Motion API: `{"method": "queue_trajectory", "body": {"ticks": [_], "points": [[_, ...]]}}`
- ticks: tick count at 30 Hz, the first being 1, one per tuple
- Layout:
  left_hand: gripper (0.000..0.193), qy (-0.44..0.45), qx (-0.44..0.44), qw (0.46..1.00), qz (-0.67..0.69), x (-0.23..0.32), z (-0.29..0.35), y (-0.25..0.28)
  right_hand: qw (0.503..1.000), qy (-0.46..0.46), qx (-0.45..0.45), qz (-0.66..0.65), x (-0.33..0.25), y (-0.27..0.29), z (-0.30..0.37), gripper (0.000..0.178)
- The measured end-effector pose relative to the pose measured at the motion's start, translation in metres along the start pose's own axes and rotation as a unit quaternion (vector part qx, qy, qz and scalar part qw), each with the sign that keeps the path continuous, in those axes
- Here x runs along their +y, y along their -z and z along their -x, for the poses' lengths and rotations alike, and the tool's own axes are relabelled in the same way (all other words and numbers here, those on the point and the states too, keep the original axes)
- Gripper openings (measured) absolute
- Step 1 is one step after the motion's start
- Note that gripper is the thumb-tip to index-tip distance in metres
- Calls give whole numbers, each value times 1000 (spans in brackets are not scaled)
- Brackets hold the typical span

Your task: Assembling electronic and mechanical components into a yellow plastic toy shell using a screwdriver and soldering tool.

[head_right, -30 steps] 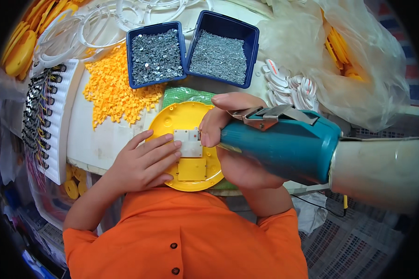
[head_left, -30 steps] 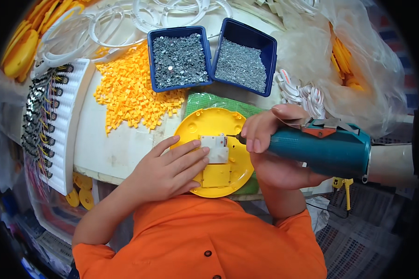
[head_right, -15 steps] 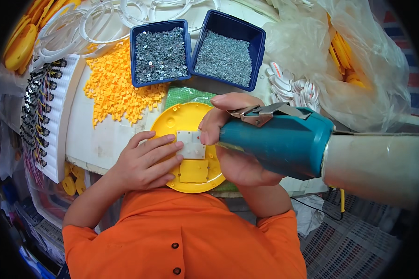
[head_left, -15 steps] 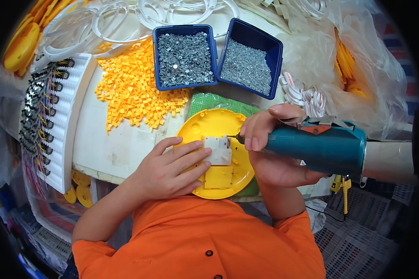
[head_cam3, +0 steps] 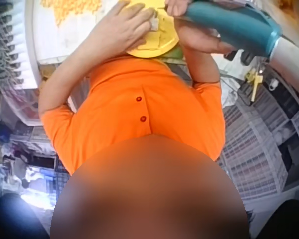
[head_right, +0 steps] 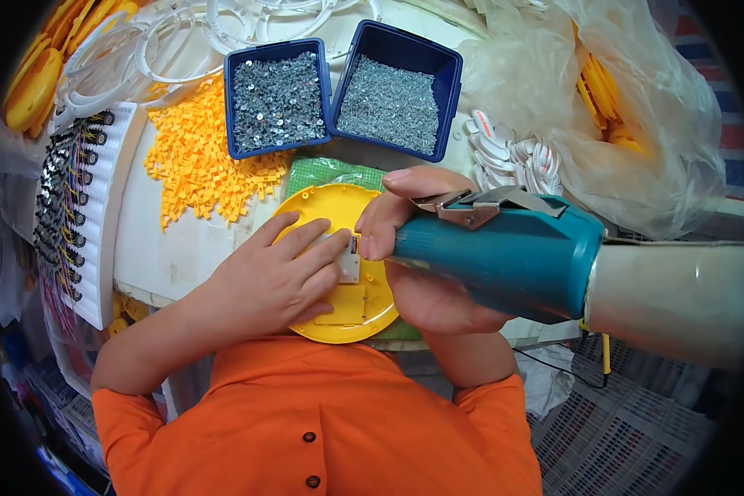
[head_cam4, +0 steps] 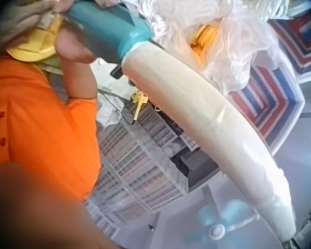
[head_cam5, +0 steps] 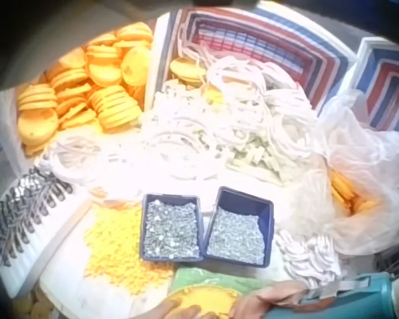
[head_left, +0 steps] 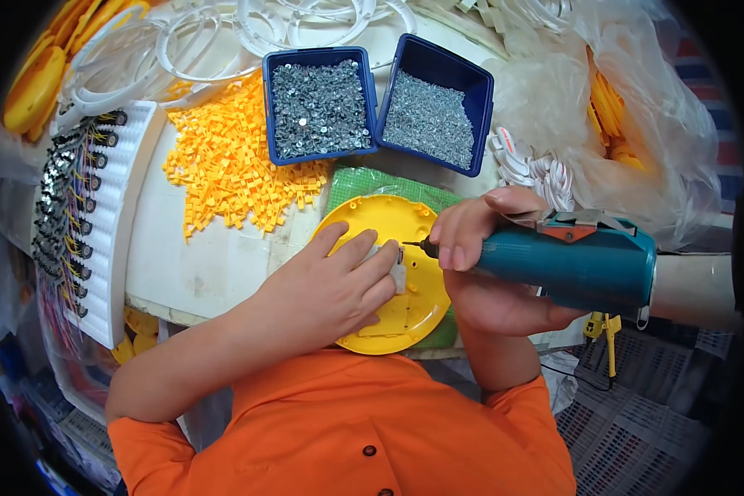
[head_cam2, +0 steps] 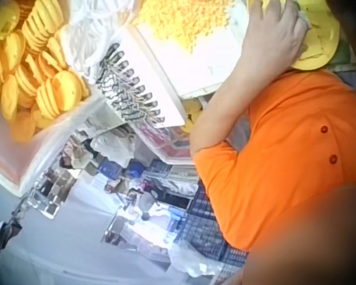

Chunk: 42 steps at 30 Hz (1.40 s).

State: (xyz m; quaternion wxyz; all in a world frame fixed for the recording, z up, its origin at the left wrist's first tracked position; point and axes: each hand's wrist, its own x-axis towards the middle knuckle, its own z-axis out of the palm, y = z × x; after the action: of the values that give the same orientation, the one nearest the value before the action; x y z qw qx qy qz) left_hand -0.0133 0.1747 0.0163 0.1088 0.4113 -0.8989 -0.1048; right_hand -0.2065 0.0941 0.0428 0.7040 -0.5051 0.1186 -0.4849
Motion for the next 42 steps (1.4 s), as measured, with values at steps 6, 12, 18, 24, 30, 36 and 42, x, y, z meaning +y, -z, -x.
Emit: {"method": "queue_trajectory", "body": {"ticks": [6,12,18,24,30,36,42], "points": [[37,-6,99,995,-14,-2,23,-9,1000,-12,0,-1,5,1,2,103],[41,22,112,993,-2,3,42,-19,1000,-21,-8,-1,6,2,1,100],[31,26,150,988,-3,4,45,-26,999,-32,-6,-10,6,0,-2,92],[39,39,179,983,12,4,47,-33,999,-30,-16,24,9,2,-3,93],[43,56,181,981,35,6,50,-38,999,-21,-41,27,6,-5,-7,97],[44,61,181,981,28,7,53,-37,997,-18,-66,19,7,-16,-8,91],[44,58,190,980,22,7,52,-39,996,-27,-83,36,6,-24,-7,79]]}}
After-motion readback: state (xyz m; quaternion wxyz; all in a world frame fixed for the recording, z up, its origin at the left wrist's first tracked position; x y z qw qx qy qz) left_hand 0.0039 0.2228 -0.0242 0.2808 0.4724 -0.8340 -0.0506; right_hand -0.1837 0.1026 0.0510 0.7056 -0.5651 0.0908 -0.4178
